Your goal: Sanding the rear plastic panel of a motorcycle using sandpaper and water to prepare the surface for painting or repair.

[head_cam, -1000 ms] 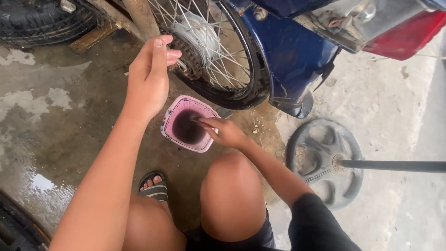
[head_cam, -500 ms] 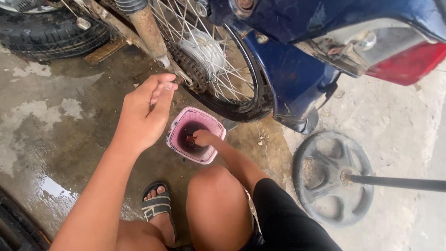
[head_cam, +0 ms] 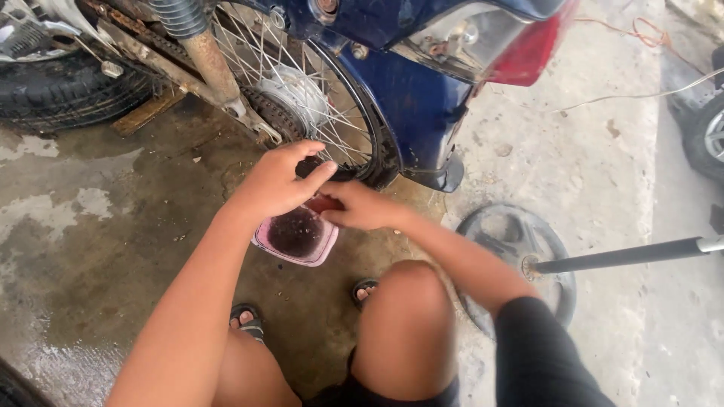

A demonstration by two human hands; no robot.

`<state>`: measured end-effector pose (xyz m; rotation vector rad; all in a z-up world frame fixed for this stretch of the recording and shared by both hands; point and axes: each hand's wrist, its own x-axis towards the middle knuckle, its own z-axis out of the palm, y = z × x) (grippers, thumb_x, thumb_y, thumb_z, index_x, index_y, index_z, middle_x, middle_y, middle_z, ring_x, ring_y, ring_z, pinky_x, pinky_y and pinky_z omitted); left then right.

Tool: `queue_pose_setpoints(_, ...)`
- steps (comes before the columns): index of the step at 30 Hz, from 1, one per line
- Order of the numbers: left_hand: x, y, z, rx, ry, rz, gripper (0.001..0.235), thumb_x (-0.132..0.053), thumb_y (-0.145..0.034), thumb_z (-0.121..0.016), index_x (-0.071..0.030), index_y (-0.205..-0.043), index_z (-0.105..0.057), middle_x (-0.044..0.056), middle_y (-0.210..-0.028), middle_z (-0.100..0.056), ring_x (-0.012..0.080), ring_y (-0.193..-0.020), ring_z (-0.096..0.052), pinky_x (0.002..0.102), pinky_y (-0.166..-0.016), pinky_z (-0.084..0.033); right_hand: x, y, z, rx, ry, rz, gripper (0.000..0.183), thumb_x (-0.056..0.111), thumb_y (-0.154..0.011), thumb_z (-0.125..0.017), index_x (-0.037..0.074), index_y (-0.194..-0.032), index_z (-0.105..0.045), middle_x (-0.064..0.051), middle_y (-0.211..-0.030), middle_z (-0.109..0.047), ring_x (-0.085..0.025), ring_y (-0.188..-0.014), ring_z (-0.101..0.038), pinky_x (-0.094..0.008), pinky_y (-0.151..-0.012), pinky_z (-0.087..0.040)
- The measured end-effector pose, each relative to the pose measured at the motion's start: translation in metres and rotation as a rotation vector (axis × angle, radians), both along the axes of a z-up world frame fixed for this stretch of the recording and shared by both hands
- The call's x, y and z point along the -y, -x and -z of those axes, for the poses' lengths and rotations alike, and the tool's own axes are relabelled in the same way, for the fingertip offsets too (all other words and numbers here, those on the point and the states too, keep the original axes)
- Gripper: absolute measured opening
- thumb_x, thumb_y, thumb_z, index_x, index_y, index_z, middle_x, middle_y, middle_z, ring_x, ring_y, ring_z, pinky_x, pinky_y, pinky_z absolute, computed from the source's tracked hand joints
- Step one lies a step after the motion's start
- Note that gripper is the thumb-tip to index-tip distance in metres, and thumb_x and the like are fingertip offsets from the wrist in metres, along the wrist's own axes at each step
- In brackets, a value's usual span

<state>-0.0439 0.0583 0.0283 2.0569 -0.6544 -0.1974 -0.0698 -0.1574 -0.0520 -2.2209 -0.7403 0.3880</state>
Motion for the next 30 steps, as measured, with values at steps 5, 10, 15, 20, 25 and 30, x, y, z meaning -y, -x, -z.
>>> queue_pose_setpoints(5,0.012,0.025,-0.025,-0.292,0.261,0.2,0.064,-0.038,-0.095,-0.068,0.0,-0.144,-0.053,0.027,-0.133,-0.063,0.0395,-0.125,-0.061,0.057,-0.105,-0.047,0.018,0.015,-0.115,0.075,0.041,0.183,0.016,0.013,-0.088,-0.075,0.01,-0.102,-0.068,-0.011,-0.081,-0.074,-0.026,-0.077,-0.074,-0.037,-0.068,-0.058)
queue_pose_setpoints(10,0.033,0.022,0.006,-0.374,0.543,0.156,0.045,-0.016,-0.088,-0.081,0.002,-0.126,-0.066,0.015,-0.099,-0.075,0.0212,-0.088,-0.076,0.037,-0.083,-0.063,0.034,0.021,-0.157,0.063,0.002,0.377,0.024,0.02,-0.084,-0.086,0.012,-0.098,-0.067,-0.002,-0.076,-0.075,-0.012,-0.067,-0.075,-0.024,-0.059,-0.058)
queue_pose_setpoints(15,0.061,0.039,-0.003,-0.637,0.88,0.007,0.038,-0.008,-0.084,-0.082,0.003,-0.118,-0.069,0.012,-0.097,-0.075,0.0207,-0.085,-0.076,0.036,-0.078,-0.065,0.046,0.038,-0.154,-0.032,-0.208,0.474,0.029,0.016,-0.085,-0.085,0.004,-0.102,-0.064,-0.009,-0.078,-0.072,-0.014,-0.07,-0.073,-0.03,-0.065,-0.064)
queue_pose_setpoints(20,0.085,0.032,0.014,-0.743,0.969,-0.056,0.032,-0.012,-0.091,-0.076,0.0,-0.12,-0.07,0.012,-0.101,-0.074,0.0213,-0.09,-0.076,0.042,-0.08,-0.065,0.072,0.033,-0.137,-0.138,-0.346,0.441,0.025,0.01,-0.09,-0.079,0.003,-0.106,-0.063,-0.01,-0.082,-0.073,-0.014,-0.074,-0.075,-0.031,-0.065,-0.066)
queue_pose_setpoints(25,0.087,0.024,0.005,-0.749,1.02,-0.068,0.032,-0.013,-0.091,-0.075,-0.002,-0.121,-0.069,0.011,-0.1,-0.074,0.0227,-0.089,-0.077,0.045,-0.079,-0.066,0.069,0.036,-0.153,-0.211,-0.402,0.458,0.031,0.008,-0.09,-0.078,-0.001,-0.113,-0.059,-0.015,-0.086,-0.074,-0.017,-0.075,-0.075,-0.036,-0.068,-0.068)
queue_pose_setpoints(30,0.104,0.029,0.005,-0.546,0.942,-0.015,0.03,-0.008,-0.081,-0.086,-0.005,-0.109,-0.076,0.012,-0.092,-0.077,0.0218,-0.086,-0.077,0.037,-0.079,-0.064,0.069,0.048,-0.155,0.089,-0.181,0.496,0.026,0.011,-0.085,-0.086,-0.001,-0.095,-0.066,-0.017,-0.08,-0.077,-0.019,-0.071,-0.077,-0.032,-0.063,-0.067)
